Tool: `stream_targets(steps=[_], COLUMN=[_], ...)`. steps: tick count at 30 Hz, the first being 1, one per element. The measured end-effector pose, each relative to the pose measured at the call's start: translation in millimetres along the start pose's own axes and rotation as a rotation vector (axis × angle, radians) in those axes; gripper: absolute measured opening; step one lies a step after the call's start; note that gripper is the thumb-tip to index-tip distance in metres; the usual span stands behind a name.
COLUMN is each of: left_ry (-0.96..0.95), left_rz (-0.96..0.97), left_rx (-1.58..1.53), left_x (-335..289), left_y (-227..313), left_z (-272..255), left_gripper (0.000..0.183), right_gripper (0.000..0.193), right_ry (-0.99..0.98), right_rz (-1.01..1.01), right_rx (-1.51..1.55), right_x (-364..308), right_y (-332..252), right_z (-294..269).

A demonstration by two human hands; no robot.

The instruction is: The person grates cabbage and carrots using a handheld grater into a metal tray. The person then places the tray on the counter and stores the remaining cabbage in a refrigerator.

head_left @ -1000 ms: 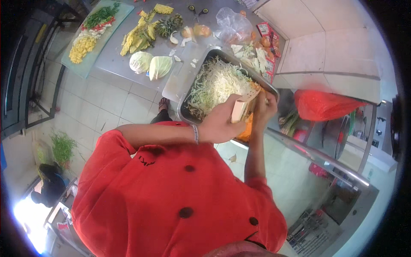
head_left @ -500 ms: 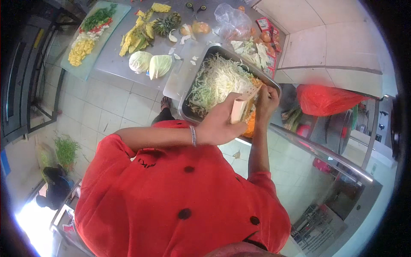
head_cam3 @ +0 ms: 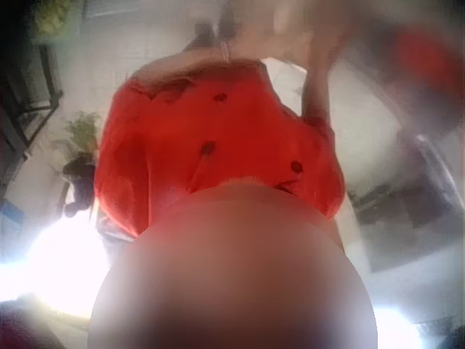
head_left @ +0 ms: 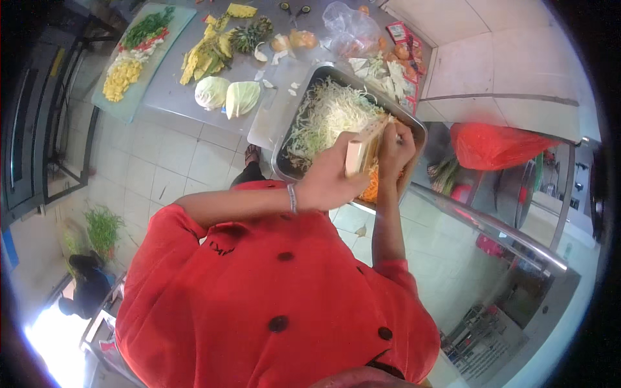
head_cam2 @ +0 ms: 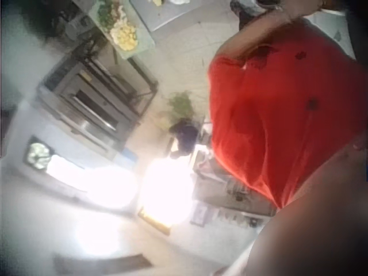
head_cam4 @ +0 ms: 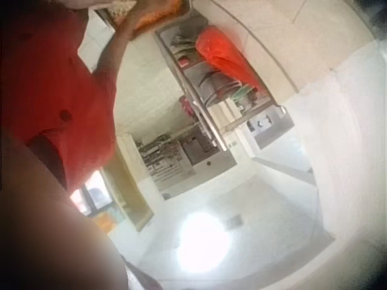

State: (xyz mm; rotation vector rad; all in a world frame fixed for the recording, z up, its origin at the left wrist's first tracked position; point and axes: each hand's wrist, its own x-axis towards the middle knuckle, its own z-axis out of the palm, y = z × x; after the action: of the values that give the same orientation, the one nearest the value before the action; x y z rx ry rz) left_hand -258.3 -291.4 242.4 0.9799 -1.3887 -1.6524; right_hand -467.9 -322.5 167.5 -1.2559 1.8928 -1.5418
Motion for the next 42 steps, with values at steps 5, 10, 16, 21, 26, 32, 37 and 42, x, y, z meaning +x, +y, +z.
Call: stream_targets(steps=[5, 10, 16, 21, 26, 32, 37, 42], left_ry=[0.096, -0.013, -0.062, -0.044, 0.022, -0.012, 0.081, 0.010], left_rz=[0.034, -0.008, -0.083, -0.022, 0.014, -0.173, -0.141, -0.172], left_rx=[0.071, 0.049, 0.007, 0.055, -0.212, -0.382, -0.412, -0.520], left_x=[11.1, 0.8, -3.5, 5.0, 12.8, 21.5, 18.1, 22.4], left_y=[-29.2, 1.9, 13.0, -4.7, -22.7, -6.3, -14.8, -14.0], left_z=[8.3, 2.2, -2.2, -6.2, -14.7, -22.5, -10.3, -17.6], left_gripper=[0.061, 0.063, 0.061, 0.058, 0.052, 0.053, 0.049, 0.052], right_gripper=[0.007, 0.009, 0.012, 0.015, 0.021, 0.032, 0.023, 0.029], right_ry=[-0.076, -0.052, -0.042, 0.057, 0.192, 0.115, -0.021, -0.270], right_rz=[-0.154, -0.096, -0.035, 0.078, 0.541, 0.619, 0.244, 0.143], right_rx=[-0.006, -0.064, -0.008, 0.173, 0.675, 0.956, 0.454, 0.052], right_x=[-24.1, -0.2, -3.4, 5.6, 31.7, 37.7, 5.1, -6.2], right_y=[-29.6, -3.7, -7.8, 49.9, 21.7, 11.4, 2.6, 5.2], right_z=[5.1, -3.7, -1.7, -4.0, 0.7, -15.8, 6.6, -1.3])
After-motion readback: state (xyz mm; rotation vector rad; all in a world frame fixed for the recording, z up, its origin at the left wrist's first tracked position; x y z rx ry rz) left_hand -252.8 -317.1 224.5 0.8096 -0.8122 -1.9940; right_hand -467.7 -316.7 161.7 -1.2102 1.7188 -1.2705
